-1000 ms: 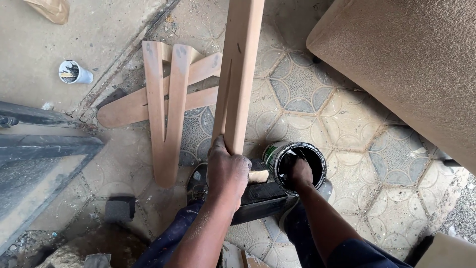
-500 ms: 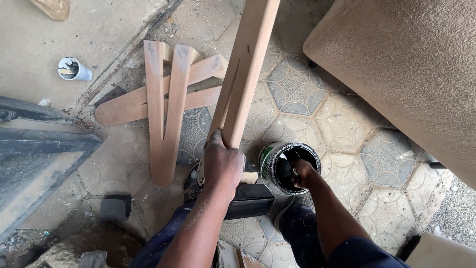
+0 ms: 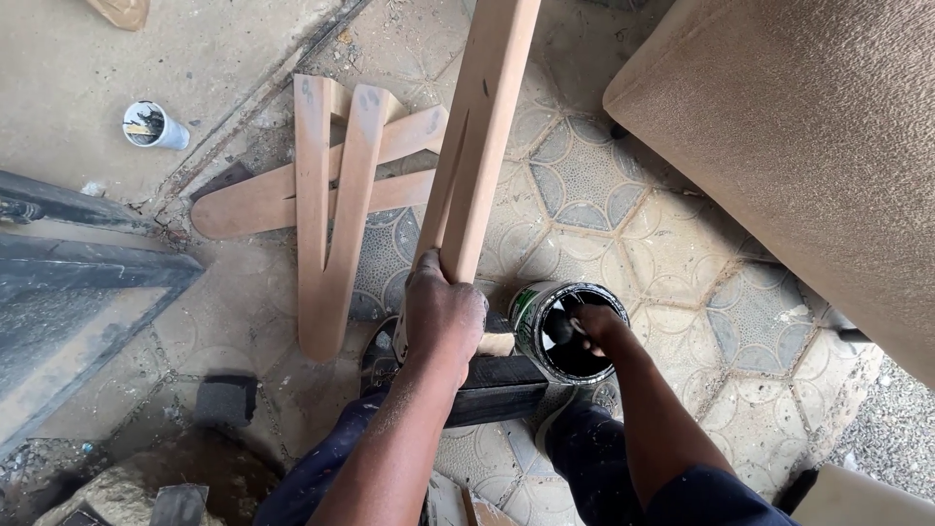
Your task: Painting wooden furniture legs with black paint using a sponge applicator.
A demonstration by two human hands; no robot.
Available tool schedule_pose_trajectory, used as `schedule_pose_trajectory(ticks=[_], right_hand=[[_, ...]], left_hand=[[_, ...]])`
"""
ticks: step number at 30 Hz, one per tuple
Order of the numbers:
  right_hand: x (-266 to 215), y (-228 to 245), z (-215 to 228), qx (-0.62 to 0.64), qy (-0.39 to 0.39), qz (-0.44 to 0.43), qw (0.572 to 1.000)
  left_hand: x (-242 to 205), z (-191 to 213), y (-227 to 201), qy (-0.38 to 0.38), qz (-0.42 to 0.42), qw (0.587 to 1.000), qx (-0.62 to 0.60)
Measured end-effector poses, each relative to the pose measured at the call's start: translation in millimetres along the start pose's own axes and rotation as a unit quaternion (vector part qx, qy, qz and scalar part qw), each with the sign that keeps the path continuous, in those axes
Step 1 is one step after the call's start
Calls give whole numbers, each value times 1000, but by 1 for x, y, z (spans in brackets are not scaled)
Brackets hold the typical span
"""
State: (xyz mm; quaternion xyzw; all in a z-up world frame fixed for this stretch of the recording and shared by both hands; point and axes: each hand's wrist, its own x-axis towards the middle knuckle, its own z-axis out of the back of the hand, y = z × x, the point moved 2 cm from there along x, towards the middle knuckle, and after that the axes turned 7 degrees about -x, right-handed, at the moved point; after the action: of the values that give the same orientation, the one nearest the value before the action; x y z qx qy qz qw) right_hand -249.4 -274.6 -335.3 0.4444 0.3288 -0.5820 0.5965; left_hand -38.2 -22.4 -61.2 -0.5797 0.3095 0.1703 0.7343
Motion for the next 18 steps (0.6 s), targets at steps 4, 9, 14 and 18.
schedule_pose_trajectory(ticks=[4, 9, 14, 18], right_hand=[[-7, -3, -9, -91, -160, 25, 983], [11, -24, -5, -63, -216, 43, 973], [23, -34, 3, 43, -163, 10, 986], [-17, -8, -17, -18, -145, 75, 986]], left_hand=[[-2, -2, 3, 0, 7, 1000, 12], [-3, -5, 0, 8, 15, 999, 27], [-4, -5, -4, 22, 13, 999, 26], [1, -2, 3, 17, 6, 999, 31]])
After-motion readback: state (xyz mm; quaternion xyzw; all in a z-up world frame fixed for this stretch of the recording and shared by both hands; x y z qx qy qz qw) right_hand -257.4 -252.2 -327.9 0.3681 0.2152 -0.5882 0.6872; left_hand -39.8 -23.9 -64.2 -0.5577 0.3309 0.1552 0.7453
